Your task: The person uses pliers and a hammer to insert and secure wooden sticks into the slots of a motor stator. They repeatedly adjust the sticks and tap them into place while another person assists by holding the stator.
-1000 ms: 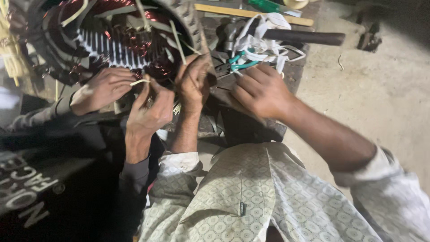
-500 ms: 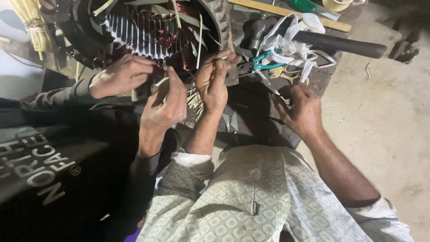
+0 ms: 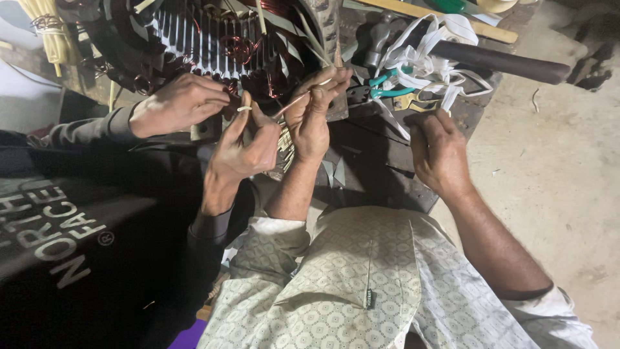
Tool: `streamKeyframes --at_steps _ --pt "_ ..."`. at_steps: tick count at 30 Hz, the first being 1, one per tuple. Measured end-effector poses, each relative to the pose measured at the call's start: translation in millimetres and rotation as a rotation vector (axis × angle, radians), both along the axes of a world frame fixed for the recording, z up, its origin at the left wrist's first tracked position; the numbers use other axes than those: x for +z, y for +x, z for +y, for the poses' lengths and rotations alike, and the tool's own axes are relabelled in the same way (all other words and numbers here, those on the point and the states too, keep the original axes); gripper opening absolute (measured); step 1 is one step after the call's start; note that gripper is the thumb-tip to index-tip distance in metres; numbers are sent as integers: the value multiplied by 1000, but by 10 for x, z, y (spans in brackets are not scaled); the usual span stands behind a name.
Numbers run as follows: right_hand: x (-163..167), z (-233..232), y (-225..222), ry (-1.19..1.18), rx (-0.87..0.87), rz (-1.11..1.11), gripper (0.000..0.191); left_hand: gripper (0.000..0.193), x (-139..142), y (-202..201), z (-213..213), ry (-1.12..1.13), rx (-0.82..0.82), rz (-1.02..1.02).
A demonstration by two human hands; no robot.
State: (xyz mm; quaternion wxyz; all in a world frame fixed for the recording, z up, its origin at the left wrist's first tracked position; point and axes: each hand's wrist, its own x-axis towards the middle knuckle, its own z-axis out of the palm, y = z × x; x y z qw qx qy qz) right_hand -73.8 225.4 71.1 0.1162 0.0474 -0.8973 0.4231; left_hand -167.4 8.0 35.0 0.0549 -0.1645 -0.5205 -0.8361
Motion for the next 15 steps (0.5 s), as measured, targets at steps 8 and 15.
streamKeyframes --at_steps 8,15 --pt "238 -53 -283 -405 209 -169 18 23 16 -2 36 -307 149 168" --pt "191 -338 -542 -741 119 -481 18 24 220 -10 -17 -700 319 361"
